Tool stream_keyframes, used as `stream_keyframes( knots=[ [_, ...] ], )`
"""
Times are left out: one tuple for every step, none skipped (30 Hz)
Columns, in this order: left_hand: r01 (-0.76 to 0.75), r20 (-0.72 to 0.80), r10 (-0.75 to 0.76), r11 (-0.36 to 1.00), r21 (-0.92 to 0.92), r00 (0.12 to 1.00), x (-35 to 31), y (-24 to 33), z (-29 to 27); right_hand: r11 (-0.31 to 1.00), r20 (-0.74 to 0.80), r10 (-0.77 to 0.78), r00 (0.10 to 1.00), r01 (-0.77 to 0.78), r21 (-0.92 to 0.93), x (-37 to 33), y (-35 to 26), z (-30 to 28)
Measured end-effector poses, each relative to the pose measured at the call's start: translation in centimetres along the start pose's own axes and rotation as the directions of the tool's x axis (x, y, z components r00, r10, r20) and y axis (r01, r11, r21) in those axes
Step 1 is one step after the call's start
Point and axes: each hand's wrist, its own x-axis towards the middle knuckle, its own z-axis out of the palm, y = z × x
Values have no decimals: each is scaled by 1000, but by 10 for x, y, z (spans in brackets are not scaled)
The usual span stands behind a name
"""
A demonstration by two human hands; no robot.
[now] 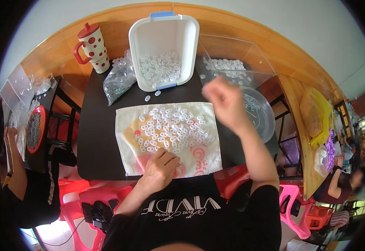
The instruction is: The recorder is sorting and inspecting white plastic rings and components on a work table.
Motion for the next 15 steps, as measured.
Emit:
stream_keyframes(
  knots=[
    [7, -2, -7, 1000, -2, 1000, -2, 2, 0, 996, 171, -38, 985, 51, -72, -16, -1, 12],
    [13, 4, -13, 1000, 6, 1000, -2, 3, -1, 984, 335, -62, 940, 112, -135, -29, -1, 23],
    [12, 14, -12, 1000, 12, 1000, -1, 3, -2, 985, 331, -54, 942, 105, -139, -40, 1, 33],
    [10, 21, -10, 1000, 6, 1000, -1, 3, -2, 948, 340, -49, 939, 151, -281, -49, 5, 43],
    [14, 28, -15, 1000, 16, 1000, 0, 3, -2, 888, 351, -47, 935, 200, -413, -55, 9, 49],
    [18, 35, -19, 999, 26, 999, 0, 3, -2, 889, 350, -44, 936, 196, -414, -58, 14, 53],
    [17, 38, -18, 1000, 25, 999, 1, 3, -2, 874, 344, 24, 939, 147, -463, -62, 18, 55],
    [21, 47, -22, 999, 32, 999, 1, 3, -2, 855, 335, 89, 938, 101, -509, -62, 18, 58],
    [24, 56, -26, 999, 40, 998, 0, 3, -1, 856, 334, 90, 938, 98, -508, -64, 16, 59],
    [23, 59, -25, 999, 40, 998, 0, 3, -1, 869, 342, 71, 937, 110, -483, -65, 11, 60],
    [31, 46, -32, 999, 30, 998, 0, 3, -1, 881, 353, 49, 934, 126, -455, -66, 8, 60],
    [38, 34, -39, 999, 20, 999, 0, 3, -1, 882, 354, 46, 934, 128, -453, -70, 5, 60],
    [39, 33, -40, 999, 22, 999, 0, 2, 0, 929, 414, 11, 910, 144, -342, -76, 2, 59],
    [41, 25, -42, 999, 12, 999, -1, 2, 1, 962, 470, -30, 882, 152, -226, -83, -2, 58],
    [43, 17, -43, 999, 2, 999, -1, 2, 2, 976, 420, -37, 907, 122, -179, -89, -7, 57]
  ],
)
